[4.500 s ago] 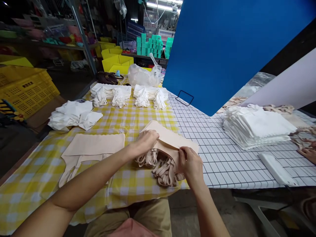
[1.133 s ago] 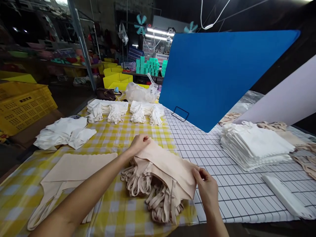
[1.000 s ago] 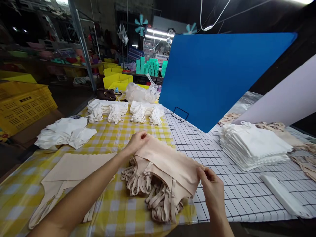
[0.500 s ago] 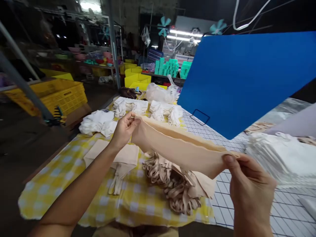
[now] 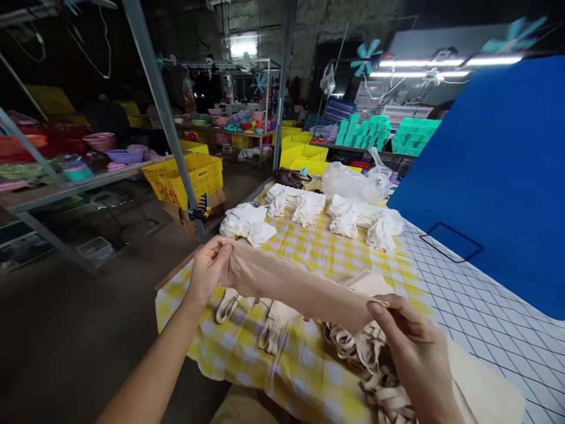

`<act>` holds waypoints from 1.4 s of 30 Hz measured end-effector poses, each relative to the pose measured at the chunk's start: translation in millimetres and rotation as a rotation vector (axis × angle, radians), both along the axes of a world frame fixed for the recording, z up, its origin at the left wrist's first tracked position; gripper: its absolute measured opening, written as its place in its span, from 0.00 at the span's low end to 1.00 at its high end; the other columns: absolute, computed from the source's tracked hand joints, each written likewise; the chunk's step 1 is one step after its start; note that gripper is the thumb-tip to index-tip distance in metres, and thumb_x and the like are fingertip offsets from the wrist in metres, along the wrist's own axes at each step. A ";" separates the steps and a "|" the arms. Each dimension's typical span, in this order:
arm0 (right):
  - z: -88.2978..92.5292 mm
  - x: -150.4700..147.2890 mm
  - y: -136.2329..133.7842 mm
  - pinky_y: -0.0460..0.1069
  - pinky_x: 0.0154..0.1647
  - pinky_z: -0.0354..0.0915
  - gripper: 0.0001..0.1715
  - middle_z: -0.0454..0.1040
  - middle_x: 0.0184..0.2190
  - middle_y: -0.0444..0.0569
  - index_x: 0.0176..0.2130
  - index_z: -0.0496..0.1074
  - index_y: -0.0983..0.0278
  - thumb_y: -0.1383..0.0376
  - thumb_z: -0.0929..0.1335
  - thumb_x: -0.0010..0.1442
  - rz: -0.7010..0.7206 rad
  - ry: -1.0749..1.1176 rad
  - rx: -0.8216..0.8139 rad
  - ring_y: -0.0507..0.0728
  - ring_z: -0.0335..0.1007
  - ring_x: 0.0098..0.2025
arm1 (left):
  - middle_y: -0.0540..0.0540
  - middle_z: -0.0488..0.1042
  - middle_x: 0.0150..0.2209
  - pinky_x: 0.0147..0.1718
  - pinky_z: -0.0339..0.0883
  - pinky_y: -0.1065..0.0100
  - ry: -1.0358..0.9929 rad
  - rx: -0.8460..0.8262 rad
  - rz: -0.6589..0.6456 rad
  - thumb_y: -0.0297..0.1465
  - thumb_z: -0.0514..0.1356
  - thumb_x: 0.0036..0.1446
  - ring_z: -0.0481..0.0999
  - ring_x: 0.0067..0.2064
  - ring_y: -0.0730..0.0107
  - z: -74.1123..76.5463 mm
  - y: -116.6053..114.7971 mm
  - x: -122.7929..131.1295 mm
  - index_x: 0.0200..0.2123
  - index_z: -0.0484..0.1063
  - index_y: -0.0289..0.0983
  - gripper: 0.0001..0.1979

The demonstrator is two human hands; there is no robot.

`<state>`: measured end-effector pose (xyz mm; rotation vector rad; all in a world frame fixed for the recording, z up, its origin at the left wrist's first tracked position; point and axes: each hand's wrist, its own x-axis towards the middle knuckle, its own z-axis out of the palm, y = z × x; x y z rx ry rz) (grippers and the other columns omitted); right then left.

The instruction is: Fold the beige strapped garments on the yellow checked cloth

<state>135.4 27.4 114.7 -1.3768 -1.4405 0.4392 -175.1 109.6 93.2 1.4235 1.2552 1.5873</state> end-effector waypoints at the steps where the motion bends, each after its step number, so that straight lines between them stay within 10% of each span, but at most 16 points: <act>1: -1.1 -4.0 1.9 0.45 0.23 0.60 0.14 0.67 0.21 0.45 0.25 0.69 0.63 0.55 0.67 0.53 0.015 -0.008 -0.012 0.52 0.62 0.25 | 0.50 0.70 0.27 0.30 0.64 0.74 -0.002 -0.010 0.012 0.40 0.57 0.53 0.69 0.30 0.72 -4.4 -2.1 -4.5 0.31 0.67 0.36 0.12; 15: 14.1 -43.7 -10.2 0.44 0.20 0.60 0.18 0.66 0.19 0.45 0.23 0.69 0.63 0.51 0.67 0.52 0.334 0.158 -0.313 0.52 0.62 0.22 | 0.50 0.71 0.26 0.25 0.62 0.75 0.003 -0.046 0.198 0.40 0.58 0.51 0.69 0.27 0.72 1.0 -39.5 -59.1 0.30 0.69 0.37 0.11; 19: -18.2 -54.9 18.7 0.44 0.21 0.56 0.19 0.62 0.19 0.43 0.24 0.65 0.63 0.50 0.66 0.52 0.276 0.215 -0.383 0.51 0.58 0.22 | 0.50 0.73 0.28 0.27 0.63 0.75 0.111 -0.119 0.137 0.40 0.58 0.51 0.70 0.30 0.71 -17.5 -7.4 -63.2 0.32 0.70 0.37 0.12; 27: -133.5 -67.2 100.5 0.46 0.24 0.51 0.15 0.63 0.16 0.43 0.20 0.60 0.62 0.58 0.61 0.53 -0.091 -0.264 -0.448 0.53 0.58 0.21 | 0.42 0.77 0.34 0.33 0.64 0.70 0.547 -0.361 -0.001 0.32 0.53 0.54 0.74 0.35 0.66 -107.7 97.4 -25.4 0.32 0.71 0.34 0.09; 42: -142.7 -80.6 127.8 0.48 0.31 0.54 0.18 0.74 0.39 0.54 0.40 0.69 0.65 0.59 0.56 0.65 -0.350 -0.693 -0.717 0.57 0.70 0.35 | 0.43 0.75 0.38 0.31 0.60 0.69 1.215 -0.526 0.126 0.36 0.48 0.62 0.75 0.39 0.63 -119.4 111.3 -2.5 0.42 0.69 0.38 0.13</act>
